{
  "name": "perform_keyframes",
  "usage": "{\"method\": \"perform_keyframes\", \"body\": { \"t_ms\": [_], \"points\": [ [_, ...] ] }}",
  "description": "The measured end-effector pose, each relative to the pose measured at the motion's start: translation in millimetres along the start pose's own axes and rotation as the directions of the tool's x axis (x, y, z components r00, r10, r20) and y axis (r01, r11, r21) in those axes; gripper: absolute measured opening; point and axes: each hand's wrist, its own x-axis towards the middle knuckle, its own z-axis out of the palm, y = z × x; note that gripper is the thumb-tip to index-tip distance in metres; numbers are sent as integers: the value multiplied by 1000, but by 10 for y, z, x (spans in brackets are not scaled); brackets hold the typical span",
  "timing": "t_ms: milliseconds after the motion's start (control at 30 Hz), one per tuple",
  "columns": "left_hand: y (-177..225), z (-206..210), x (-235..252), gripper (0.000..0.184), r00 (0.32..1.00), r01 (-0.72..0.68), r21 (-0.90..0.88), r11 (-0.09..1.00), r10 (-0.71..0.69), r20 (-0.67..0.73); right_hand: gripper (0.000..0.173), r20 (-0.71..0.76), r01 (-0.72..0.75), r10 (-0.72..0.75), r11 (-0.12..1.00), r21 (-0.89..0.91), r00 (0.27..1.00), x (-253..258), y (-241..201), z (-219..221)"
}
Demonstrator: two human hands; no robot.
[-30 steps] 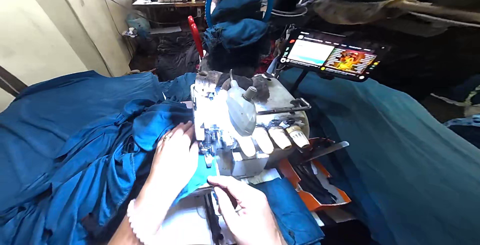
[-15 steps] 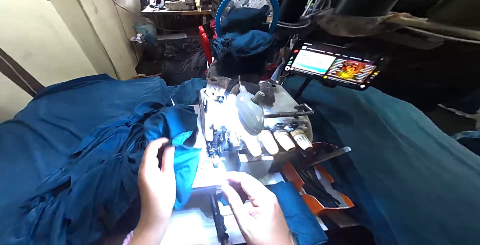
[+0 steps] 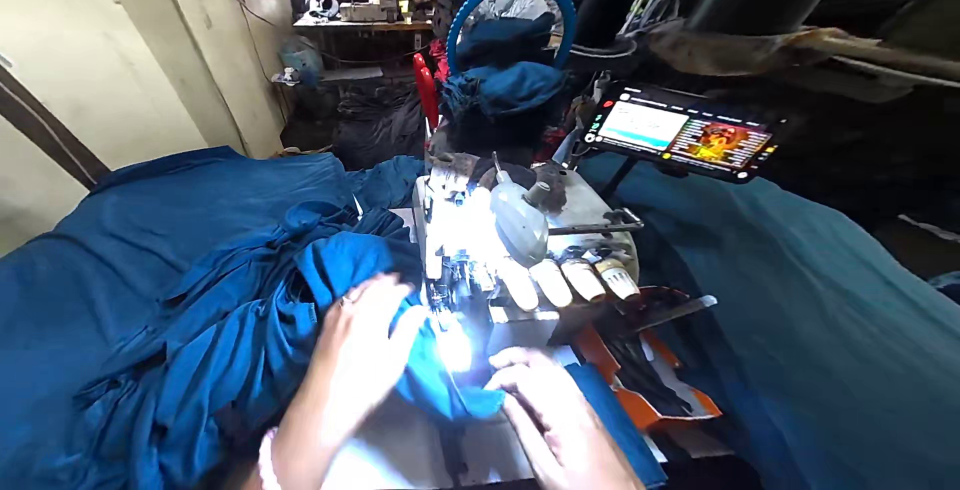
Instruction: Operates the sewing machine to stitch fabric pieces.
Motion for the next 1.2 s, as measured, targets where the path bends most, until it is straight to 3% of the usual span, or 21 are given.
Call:
{"method": "perform_keyframes", "body": {
  "t_ms": [67, 167, 267, 300, 400, 500, 600, 667, 733, 800, 833, 900, 1067, 1133, 1200],
  "points": [
    [-292, 15, 206, 45, 998, 54, 17, 998, -54, 22, 19, 84, -39, 30, 994, 106, 996, -17, -107, -32],
    [-439, 41, 213, 40, 986, 57, -45, 997, -64, -155, 16, 98, -140, 108, 888, 437, 989, 6, -207, 46],
    [-144, 60, -179, 22, 871, -132, -112, 985, 61, -488, 22, 3, -113, 144, 766, 632, 990, 63, -305, 125],
    [-8, 77, -367, 24, 857, -211, -182, 960, 92, -508, 25, -22, -89, 138, 747, 658, 990, 87, -337, 149],
    [311, 236, -841, 36, 931, -280, -467, 839, 118, -346, 33, -96, -26, 127, 724, 689, 987, 155, -419, 264],
    [371, 296, -869, 13, 966, -194, -586, 787, 50, -253, 35, -138, 14, 107, 736, 677, 985, 203, -422, 352],
    [338, 49, -724, 10, 972, -132, -696, 706, -45, -230, 38, -88, -24, 107, 758, 652, 990, 188, -380, 254],
    [309, -146, -590, 15, 965, -160, -584, 796, 1, -263, 36, -12, -87, 121, 775, 626, 993, 143, -373, 182],
    [290, -236, -408, 21, 940, -202, -228, 952, 123, -319, 30, 23, -103, 110, 808, 580, 994, 94, -363, 187],
    [279, -184, -209, 26, 952, -150, 134, 980, 180, -249, 26, 19, -97, 101, 861, 499, 995, 53, -320, 260],
    [270, -123, -117, 26, 973, -109, 207, 972, 147, -176, 26, 8, -91, 98, 893, 442, 995, 42, -290, 299],
    [254, -6, 75, 22, 997, -58, 234, 970, 68, -33, 30, -24, -83, 95, 946, 312, 995, 56, -234, 351],
    [205, 130, 376, 21, 999, 11, 173, 985, -17, 34, 31, -162, -108, 140, 976, 188, 977, 116, -177, 481],
    [211, 133, 315, 20, 997, -6, 181, 984, 20, -75, 33, -162, -104, 136, 976, 190, 977, 97, -176, 508],
    [212, 166, 93, 17, 936, -140, 214, 967, 199, -289, 36, -139, -88, 116, 978, 189, 984, 22, -183, 469]
  ]
}}
